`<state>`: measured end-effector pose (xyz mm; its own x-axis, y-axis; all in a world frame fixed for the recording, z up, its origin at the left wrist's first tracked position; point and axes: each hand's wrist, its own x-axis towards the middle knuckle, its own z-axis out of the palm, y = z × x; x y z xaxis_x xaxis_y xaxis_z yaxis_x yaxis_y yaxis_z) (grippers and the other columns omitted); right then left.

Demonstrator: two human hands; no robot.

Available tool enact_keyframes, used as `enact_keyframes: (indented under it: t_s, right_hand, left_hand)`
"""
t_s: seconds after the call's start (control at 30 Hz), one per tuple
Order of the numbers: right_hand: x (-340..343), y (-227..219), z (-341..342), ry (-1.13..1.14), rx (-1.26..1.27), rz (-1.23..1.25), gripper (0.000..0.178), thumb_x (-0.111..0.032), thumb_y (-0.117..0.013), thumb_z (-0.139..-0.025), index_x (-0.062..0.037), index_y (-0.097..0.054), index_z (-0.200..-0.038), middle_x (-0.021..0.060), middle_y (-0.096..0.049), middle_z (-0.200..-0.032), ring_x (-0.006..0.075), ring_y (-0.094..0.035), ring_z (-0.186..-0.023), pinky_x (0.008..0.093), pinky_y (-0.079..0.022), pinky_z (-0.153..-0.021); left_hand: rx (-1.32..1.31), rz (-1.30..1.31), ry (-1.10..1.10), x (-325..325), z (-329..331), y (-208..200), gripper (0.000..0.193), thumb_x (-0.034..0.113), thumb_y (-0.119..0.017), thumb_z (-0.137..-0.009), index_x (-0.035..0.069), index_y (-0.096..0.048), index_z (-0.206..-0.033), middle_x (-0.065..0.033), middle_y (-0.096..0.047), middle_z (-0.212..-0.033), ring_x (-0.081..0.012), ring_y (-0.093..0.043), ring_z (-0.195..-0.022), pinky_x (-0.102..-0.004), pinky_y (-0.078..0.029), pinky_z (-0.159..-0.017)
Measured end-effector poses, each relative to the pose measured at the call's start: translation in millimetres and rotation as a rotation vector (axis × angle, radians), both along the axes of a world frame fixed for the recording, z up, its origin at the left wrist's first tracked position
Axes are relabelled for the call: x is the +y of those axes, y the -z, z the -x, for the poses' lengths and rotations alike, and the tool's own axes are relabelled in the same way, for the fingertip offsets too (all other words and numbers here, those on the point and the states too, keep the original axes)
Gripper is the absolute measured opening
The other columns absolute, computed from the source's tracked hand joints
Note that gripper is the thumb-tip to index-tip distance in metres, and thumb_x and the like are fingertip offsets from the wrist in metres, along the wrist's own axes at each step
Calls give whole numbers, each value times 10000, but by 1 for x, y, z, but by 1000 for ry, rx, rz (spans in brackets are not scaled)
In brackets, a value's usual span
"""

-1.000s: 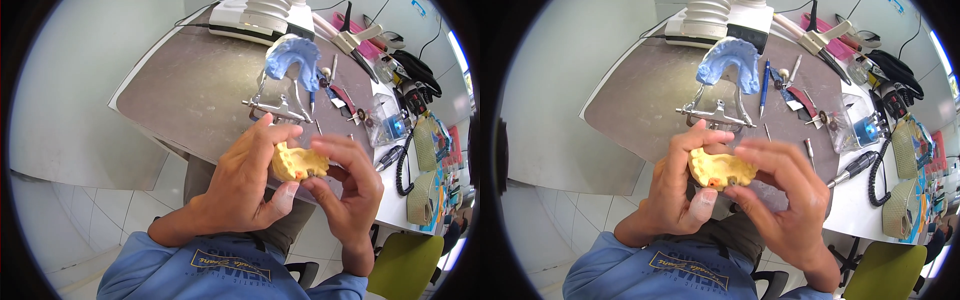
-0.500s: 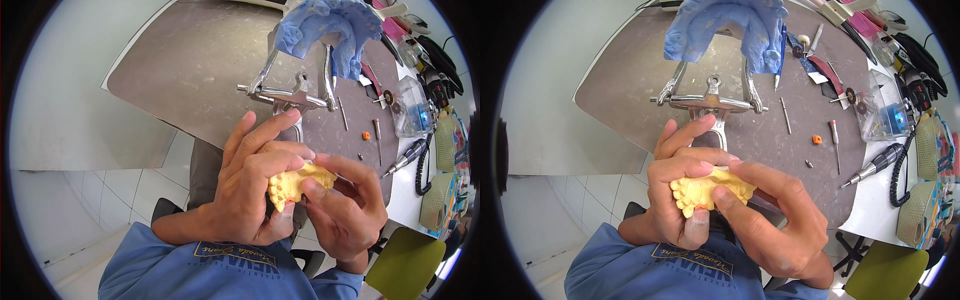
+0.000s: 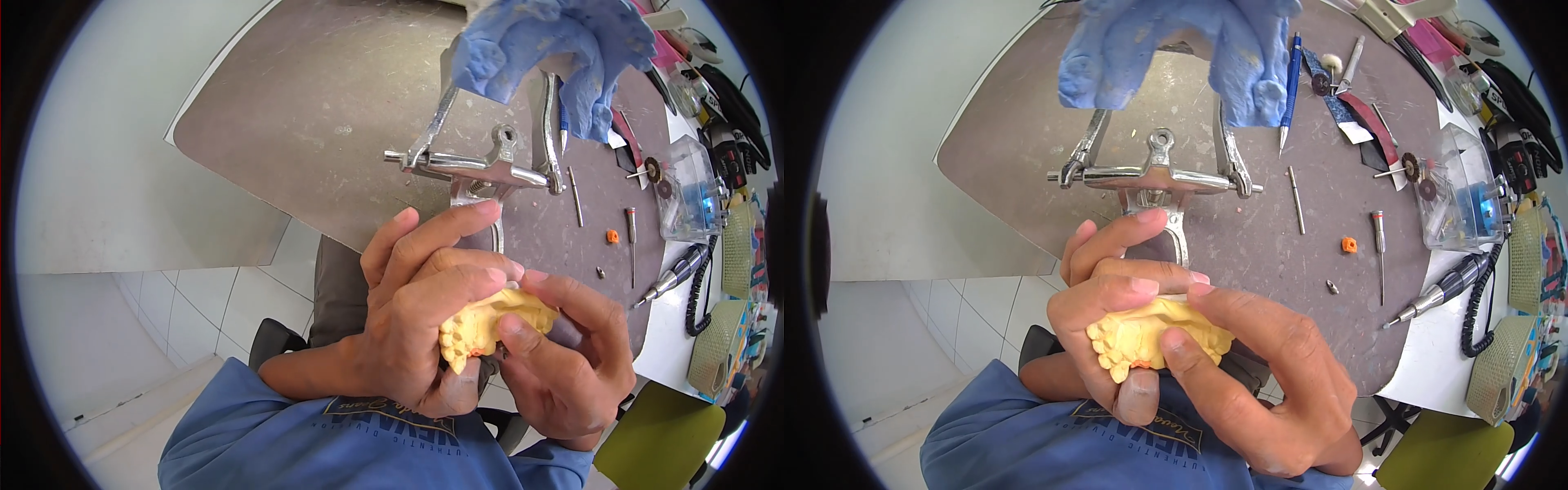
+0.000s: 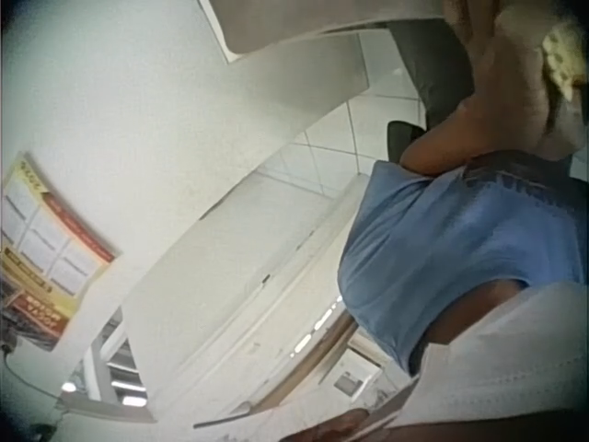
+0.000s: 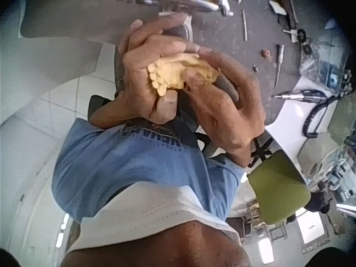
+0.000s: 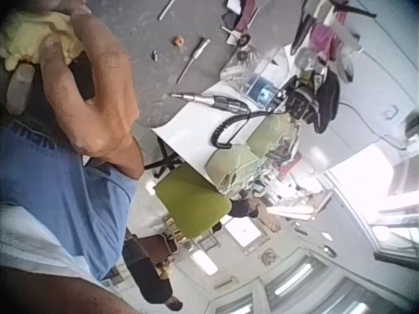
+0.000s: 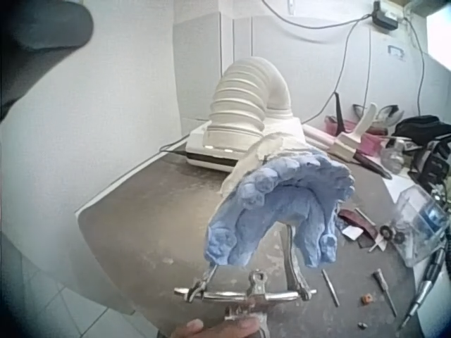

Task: Manipulating and refining a dental model using small tools on a laboratory workbench.

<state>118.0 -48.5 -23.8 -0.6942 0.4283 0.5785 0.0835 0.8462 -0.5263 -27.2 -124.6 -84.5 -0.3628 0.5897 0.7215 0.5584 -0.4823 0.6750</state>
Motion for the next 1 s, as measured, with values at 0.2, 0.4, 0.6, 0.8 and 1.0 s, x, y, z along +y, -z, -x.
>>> enact_keyframes:
  t_s: [0.2,0.4,0.6,0.8,1.0]
  right_hand:
    - [-7,-16,-4,150,-164,-246,326,-317,-872,-749,-161,-771,-1016,74,-692,-1054,318,-647,-1001,551,-477,-1018]
    - [-15,-21,-3,253,-134,-213,325,-284,-875,-720,-145,-786,-1000,37,-725,-936,265,-656,-941,525,-457,-1009]
    - [-4,-16,4,176,28,-241,320,-144,-878,-706,-60,-779,-999,112,-736,-936,310,-696,-929,486,-526,-925]
    - [-3,-14,11,194,117,-241,232,-20,-850,-729,-18,-759,-942,121,-732,-923,305,-708,-920,491,-554,-906]
    - [-4,-13,10,188,114,-259,195,14,-829,-748,-12,-747,-924,130,-732,-926,299,-722,-962,504,-546,-960]
  left_hand:
    - [389,124,-33,-1,17,-13,417,246,-550,-1029,15,-412,-1348,-161,-751,-982,-355,-599,-1240,-504,-206,-1187]
    - [430,117,83,2,32,-26,441,344,-568,-1033,19,-494,-1321,-134,-740,-1146,-310,-670,-1142,-519,-372,-1103]
    - [456,54,76,11,44,-23,577,447,-622,-968,6,-515,-1326,-125,-748,-1142,-260,-715,-1049,-469,-417,-1077]
    - [440,45,65,14,44,-25,649,447,-690,-897,-22,-532,-1317,-127,-723,-1204,-269,-691,-1099,-463,-410,-1086]
    - [435,37,85,14,44,-22,659,485,-654,-913,-24,-532,-1313,-127,-719,-1211,-268,-686,-1095,-466,-410,-1091]
